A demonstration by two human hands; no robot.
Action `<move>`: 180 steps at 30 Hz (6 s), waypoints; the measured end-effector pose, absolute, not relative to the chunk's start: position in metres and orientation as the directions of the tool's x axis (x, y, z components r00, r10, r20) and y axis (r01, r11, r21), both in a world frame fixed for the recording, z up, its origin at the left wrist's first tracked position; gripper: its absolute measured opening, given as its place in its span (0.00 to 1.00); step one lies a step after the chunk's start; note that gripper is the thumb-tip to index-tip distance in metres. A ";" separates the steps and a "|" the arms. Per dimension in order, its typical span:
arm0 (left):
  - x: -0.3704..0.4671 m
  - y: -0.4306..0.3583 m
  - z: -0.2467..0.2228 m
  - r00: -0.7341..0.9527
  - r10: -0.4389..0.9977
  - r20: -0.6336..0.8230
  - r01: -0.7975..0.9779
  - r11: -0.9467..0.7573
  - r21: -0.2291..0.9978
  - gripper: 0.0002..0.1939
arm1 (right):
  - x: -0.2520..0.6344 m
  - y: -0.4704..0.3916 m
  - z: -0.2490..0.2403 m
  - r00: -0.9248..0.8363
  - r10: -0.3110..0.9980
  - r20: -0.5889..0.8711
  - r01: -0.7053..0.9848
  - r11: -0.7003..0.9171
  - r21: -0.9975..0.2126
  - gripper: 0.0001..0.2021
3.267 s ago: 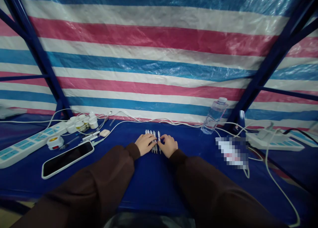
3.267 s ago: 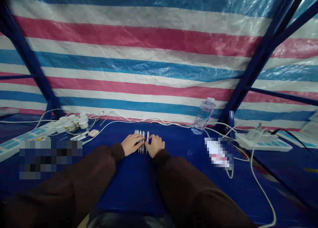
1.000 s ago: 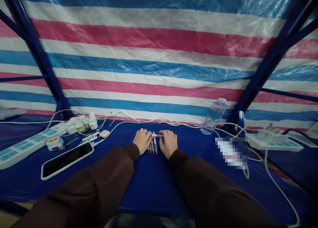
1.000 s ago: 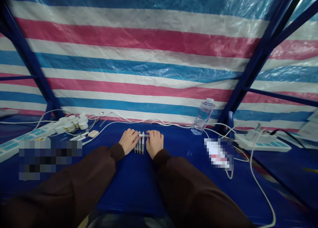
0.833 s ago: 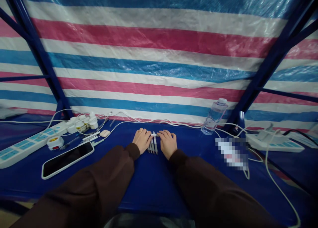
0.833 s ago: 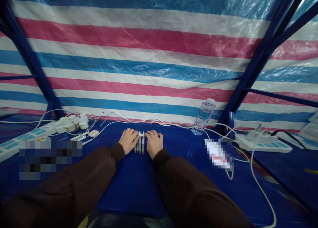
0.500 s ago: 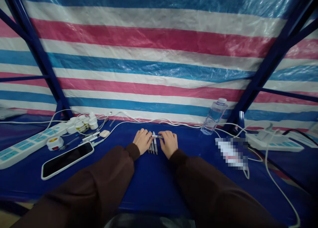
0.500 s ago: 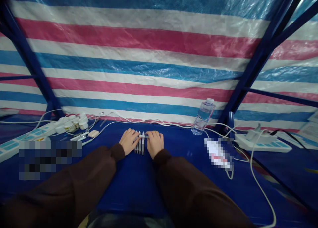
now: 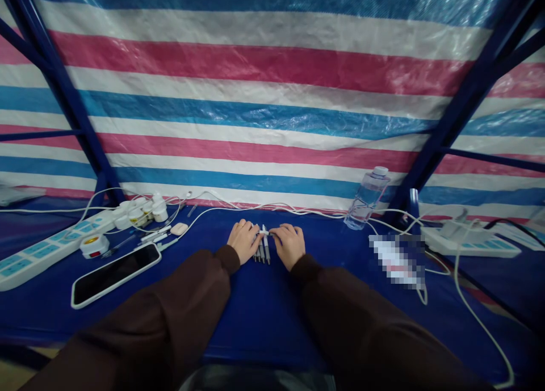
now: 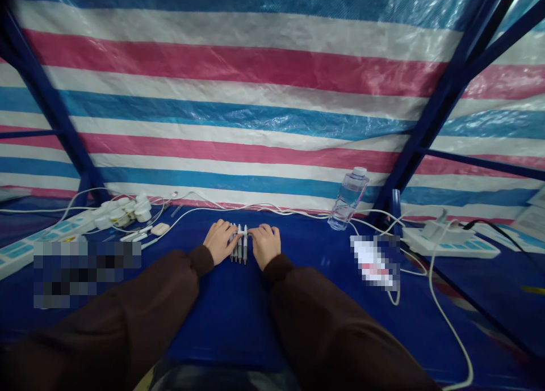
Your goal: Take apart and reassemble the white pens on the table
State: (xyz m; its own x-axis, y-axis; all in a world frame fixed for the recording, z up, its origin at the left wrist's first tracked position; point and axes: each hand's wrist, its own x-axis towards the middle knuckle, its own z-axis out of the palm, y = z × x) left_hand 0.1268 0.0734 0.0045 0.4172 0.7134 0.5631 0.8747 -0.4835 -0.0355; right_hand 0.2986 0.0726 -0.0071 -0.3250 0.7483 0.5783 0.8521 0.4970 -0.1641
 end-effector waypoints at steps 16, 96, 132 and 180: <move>0.125 0.075 0.003 0.437 0.641 0.631 0.867 -0.486 -0.107 0.16 | 0.299 0.078 -0.014 -0.362 0.655 0.663 0.821 0.561 -0.107 0.13; 0.118 0.103 -0.006 -0.005 1.000 0.026 -0.375 -0.026 0.927 0.17 | 0.295 0.092 -0.017 0.269 0.962 0.044 -0.295 0.126 -0.947 0.21; 0.113 0.108 -0.005 0.131 0.978 -0.160 -0.565 0.207 0.799 0.08 | 0.307 0.098 -0.004 -0.092 0.971 -0.221 -0.595 -0.231 -0.770 0.02; 0.115 0.107 -0.009 0.175 0.980 -0.090 -0.472 0.164 0.866 0.10 | 0.298 0.093 -0.010 -0.074 0.995 -0.073 -0.419 -0.097 -0.903 0.13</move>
State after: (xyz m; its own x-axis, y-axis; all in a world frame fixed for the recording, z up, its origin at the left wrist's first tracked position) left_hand 0.1148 0.1073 -0.0086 0.1750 0.9804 -0.0901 -0.4723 0.1639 0.8661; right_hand 0.2977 0.0927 -0.0097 -0.0736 0.9946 -0.0729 -0.4188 -0.0972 -0.9029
